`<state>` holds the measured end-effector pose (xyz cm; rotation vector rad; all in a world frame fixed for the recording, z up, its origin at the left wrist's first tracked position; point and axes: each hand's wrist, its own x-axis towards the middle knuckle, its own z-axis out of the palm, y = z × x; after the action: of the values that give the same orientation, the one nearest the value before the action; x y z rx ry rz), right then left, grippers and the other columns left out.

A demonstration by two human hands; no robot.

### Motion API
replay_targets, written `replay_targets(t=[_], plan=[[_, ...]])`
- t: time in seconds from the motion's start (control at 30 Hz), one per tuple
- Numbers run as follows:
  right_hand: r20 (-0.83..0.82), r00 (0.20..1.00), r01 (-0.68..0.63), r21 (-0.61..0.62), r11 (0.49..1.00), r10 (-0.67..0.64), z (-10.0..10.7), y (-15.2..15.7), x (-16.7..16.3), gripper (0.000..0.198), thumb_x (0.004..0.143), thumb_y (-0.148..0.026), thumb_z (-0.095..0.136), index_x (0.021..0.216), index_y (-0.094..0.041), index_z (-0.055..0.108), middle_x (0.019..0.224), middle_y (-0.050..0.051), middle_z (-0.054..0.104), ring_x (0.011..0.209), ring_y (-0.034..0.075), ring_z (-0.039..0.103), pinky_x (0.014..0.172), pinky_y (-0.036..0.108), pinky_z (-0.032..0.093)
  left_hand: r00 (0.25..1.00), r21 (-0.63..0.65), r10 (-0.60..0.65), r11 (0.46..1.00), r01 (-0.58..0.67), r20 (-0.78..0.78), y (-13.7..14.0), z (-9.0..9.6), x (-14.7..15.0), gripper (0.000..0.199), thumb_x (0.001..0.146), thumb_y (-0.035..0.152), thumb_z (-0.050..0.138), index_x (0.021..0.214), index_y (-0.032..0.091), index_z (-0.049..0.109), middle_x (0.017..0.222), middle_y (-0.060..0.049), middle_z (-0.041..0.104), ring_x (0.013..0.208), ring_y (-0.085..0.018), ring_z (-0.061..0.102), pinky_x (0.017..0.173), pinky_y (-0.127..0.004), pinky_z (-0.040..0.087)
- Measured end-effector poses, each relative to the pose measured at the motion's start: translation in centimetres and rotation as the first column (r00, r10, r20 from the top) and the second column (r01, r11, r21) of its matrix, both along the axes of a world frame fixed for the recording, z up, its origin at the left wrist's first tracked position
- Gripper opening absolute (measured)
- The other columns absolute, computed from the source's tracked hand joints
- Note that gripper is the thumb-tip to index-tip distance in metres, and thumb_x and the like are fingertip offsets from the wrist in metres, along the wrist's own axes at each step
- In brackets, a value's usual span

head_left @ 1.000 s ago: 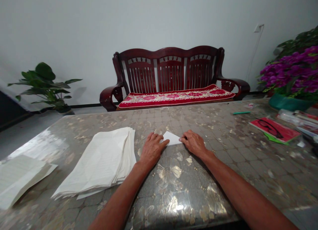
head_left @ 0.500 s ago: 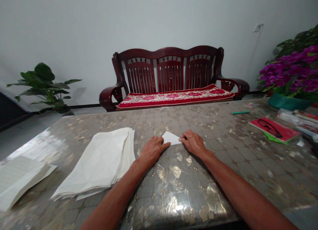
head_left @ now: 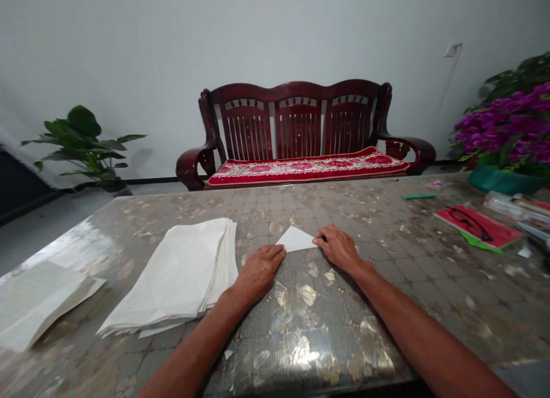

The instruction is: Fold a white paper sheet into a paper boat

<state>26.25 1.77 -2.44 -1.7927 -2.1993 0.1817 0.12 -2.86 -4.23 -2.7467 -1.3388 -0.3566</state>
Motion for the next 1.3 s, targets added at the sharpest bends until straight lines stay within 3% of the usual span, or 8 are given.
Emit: replay_targets(t=[0.23,0.33,0.5,0.63,0.73,0.83,1.07,1.3], plan=[[0.039,0.996,-0.086,0.145,0.986,0.081,-0.6,-0.4,0.6,0.025,0.097,-0.025,0.056,0.118,-0.024,0.069,0.111,0.007,0.066,0.096,0.02,0.06,0.08,0.029,0.038,0.993,0.055,-0.018,0.998,0.012,0.119,-0.2,-0.1,0.1,0.037,0.095,0.015,0.048,0.128,0.014,0.064,0.132,-0.014,0.065,0.121,-0.026,0.061,0.107,-0.045,0.05],[0.149,0.978,-0.175,0.2,0.964,0.146,-0.6,-0.7,0.2,0.026,0.097,-0.016,0.05,0.107,-0.023,0.073,0.104,0.008,0.066,0.094,0.02,0.057,0.082,0.03,0.036,0.99,0.076,-0.014,0.997,0.003,0.138,-0.4,0.0,0.3,0.033,0.099,0.024,0.047,0.127,0.016,0.064,0.13,-0.013,0.066,0.118,-0.025,0.062,0.107,-0.046,0.05],[0.134,0.967,-0.23,0.09,0.969,0.217,-0.4,-0.9,-0.5,0.028,0.092,-0.007,0.049,0.094,-0.019,0.075,0.096,0.007,0.067,0.092,0.017,0.059,0.078,0.026,0.039,0.992,0.105,0.009,0.994,-0.023,0.128,-0.7,0.1,0.5,0.033,0.101,0.028,0.047,0.127,0.019,0.064,0.13,-0.01,0.067,0.116,-0.026,0.062,0.102,-0.045,0.052],[0.094,0.99,-0.117,0.077,0.99,0.109,0.0,-1.4,-1.5,0.023,0.097,-0.022,0.051,0.095,-0.02,0.074,0.098,0.007,0.068,0.096,0.018,0.061,0.082,0.027,0.041,0.992,0.12,0.013,0.992,-0.027,0.123,-0.7,0.1,0.4,0.032,0.1,0.028,0.049,0.127,0.019,0.065,0.13,-0.011,0.067,0.117,-0.027,0.062,0.102,-0.047,0.052],[0.115,0.993,-0.001,0.107,0.994,-0.012,0.3,-1.8,-2.7,0.042,0.099,-0.053,0.048,0.098,-0.019,0.072,0.102,0.01,0.067,0.097,0.023,0.062,0.082,0.032,0.042,0.992,0.121,0.003,0.993,-0.018,0.127,-0.6,0.1,0.5,0.032,0.101,0.027,0.049,0.127,0.018,0.065,0.129,-0.011,0.067,0.116,-0.026,0.062,0.101,-0.046,0.053],[0.151,0.987,0.047,0.097,0.994,-0.061,0.5,-1.9,-3.7,0.054,0.094,-0.067,0.049,0.104,-0.017,0.068,0.105,0.013,0.066,0.098,0.027,0.061,0.083,0.036,0.042,0.991,0.122,0.005,0.992,-0.021,0.133,-0.6,0.1,0.5,0.032,0.1,0.027,0.049,0.126,0.017,0.066,0.128,-0.011,0.068,0.115,-0.026,0.062,0.101,-0.045,0.054],[0.155,0.987,0.028,0.069,0.997,-0.039,0.3,-1.7,-3.1,0.041,0.092,-0.058,0.057,0.103,-0.02,0.065,0.107,0.009,0.064,0.098,0.025,0.06,0.08,0.034,0.041,0.989,0.132,0.0,0.991,-0.02,0.146,-0.6,0.0,0.4,0.032,0.1,0.027,0.05,0.125,0.016,0.067,0.128,-0.013,0.068,0.115,-0.027,0.062,0.1,-0.046,0.055],[0.066,0.995,0.077,-0.017,0.997,-0.076,0.2,-0.8,0.2,0.022,0.093,-0.043,0.059,0.097,-0.023,0.066,0.098,0.005,0.066,0.09,0.02,0.062,0.073,0.03,0.037,0.992,0.1,0.039,0.994,-0.051,0.12,-0.7,0.1,0.6,0.035,0.101,0.03,0.047,0.127,0.016,0.066,0.131,-0.012,0.067,0.119,-0.027,0.062,0.102,-0.046,0.054]])
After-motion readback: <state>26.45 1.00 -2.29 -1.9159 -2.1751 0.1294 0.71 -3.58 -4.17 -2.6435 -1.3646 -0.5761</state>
